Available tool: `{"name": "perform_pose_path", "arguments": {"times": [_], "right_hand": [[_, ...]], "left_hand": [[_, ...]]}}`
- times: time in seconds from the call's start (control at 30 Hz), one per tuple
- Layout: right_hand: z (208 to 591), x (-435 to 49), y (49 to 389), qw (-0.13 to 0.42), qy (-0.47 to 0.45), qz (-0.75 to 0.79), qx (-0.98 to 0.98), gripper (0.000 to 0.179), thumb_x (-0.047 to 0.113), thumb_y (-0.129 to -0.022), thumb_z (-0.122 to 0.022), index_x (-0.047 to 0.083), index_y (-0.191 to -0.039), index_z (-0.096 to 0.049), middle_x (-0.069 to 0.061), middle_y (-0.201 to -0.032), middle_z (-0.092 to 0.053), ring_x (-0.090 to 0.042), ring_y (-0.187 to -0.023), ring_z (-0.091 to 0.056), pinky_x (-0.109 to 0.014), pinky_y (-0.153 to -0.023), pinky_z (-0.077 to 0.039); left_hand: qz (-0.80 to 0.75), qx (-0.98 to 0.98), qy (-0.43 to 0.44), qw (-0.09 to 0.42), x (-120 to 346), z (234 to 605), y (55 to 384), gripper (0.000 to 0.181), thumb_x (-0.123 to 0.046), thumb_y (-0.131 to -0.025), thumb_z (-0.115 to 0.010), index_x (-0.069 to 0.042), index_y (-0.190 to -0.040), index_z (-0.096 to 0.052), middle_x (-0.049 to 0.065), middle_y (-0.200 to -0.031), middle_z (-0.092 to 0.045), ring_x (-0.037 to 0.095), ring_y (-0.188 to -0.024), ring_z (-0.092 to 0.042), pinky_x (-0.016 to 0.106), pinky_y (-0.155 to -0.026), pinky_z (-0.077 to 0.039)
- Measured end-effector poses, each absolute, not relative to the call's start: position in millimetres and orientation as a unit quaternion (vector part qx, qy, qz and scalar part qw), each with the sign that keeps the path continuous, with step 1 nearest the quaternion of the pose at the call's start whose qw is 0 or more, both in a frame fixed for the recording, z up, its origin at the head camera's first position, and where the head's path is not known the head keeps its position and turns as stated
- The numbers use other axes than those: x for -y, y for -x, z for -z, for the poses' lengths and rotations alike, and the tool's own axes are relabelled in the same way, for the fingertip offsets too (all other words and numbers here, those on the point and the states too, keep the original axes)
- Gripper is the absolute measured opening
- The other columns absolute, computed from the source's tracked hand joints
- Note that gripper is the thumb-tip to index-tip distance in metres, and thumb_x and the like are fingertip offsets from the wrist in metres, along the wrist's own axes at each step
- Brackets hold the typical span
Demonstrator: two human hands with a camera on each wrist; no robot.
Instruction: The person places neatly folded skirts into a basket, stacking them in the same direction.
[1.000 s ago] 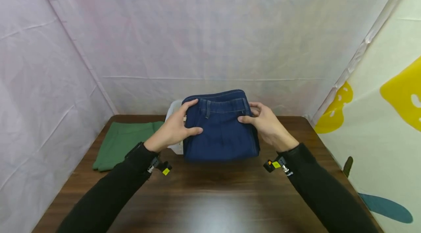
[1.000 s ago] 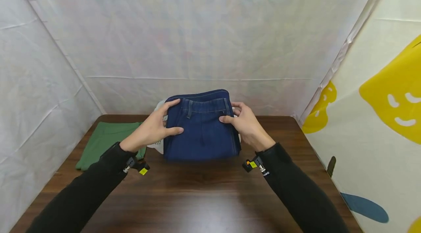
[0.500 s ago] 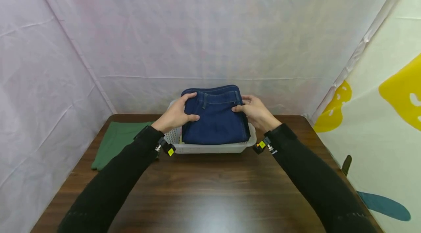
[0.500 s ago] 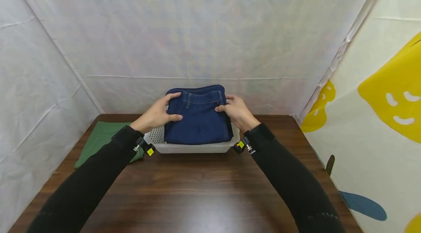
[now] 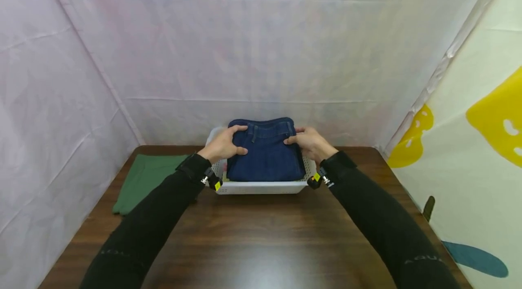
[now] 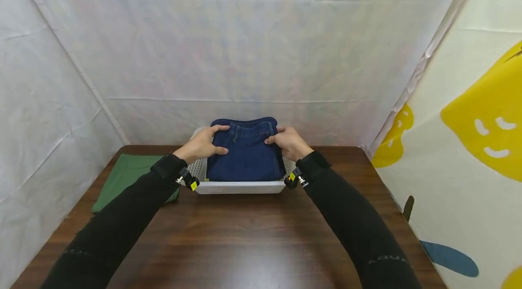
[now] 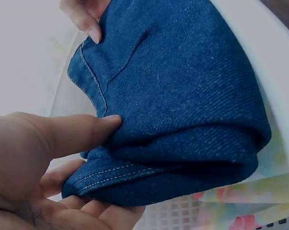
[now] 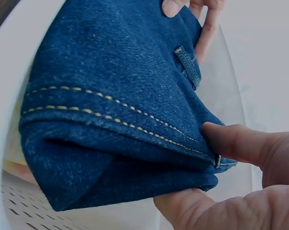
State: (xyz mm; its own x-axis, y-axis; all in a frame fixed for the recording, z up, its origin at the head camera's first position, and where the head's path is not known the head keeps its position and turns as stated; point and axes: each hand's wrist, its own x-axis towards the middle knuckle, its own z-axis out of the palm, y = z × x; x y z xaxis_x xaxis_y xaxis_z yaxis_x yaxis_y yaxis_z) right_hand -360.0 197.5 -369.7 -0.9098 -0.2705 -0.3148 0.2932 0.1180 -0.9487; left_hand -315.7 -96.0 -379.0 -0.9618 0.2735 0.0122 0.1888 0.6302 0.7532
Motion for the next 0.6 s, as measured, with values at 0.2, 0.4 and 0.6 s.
{"name": "perform_pose_path", "arguments": {"times": [0.2, 0.4, 0.6], "right_hand": [[374, -204, 360, 0.223, -0.002, 0.644, -0.732, 0.091, 0.008, -0.097, -0.069, 0.008, -0.162, -0.005, -0.013, -0.166, -0.012, -0.025, -0.11, -0.048, -0.046, -0.103, -0.041], [374, -208, 353, 0.215, 0.029, 0.611, -0.761, 0.083, 0.015, -0.099, -0.067, 0.001, -0.16, -0.012, -0.017, -0.161, -0.023, -0.035, -0.142, -0.033, -0.045, -0.111, -0.038], [380, -214, 346, 0.187, 0.066, 0.607, -0.77, 0.063, 0.015, -0.103, -0.06, 0.0, -0.155, -0.027, -0.02, -0.14, -0.052, -0.035, -0.132, -0.046, -0.046, -0.107, -0.042]], "left_hand": [[-0.355, -0.925, -0.12, 0.058, 95, 384, 314, 0.079, -0.029, -0.094, -0.075, -0.012, -0.158, -0.031, 0.017, -0.161, -0.026, 0.039, -0.14, -0.034, 0.051, -0.106, -0.041], [-0.29, -0.949, -0.121, 0.021, 106, 384, 309, 0.078, -0.038, -0.094, -0.074, -0.009, -0.155, -0.035, 0.019, -0.155, -0.036, 0.04, -0.139, -0.036, 0.053, -0.108, -0.038], [-0.301, -0.941, -0.152, -0.019, 115, 386, 303, 0.066, -0.035, -0.095, -0.073, -0.01, -0.15, -0.045, 0.016, -0.149, -0.044, 0.039, -0.134, -0.042, 0.052, -0.106, -0.04]]}}
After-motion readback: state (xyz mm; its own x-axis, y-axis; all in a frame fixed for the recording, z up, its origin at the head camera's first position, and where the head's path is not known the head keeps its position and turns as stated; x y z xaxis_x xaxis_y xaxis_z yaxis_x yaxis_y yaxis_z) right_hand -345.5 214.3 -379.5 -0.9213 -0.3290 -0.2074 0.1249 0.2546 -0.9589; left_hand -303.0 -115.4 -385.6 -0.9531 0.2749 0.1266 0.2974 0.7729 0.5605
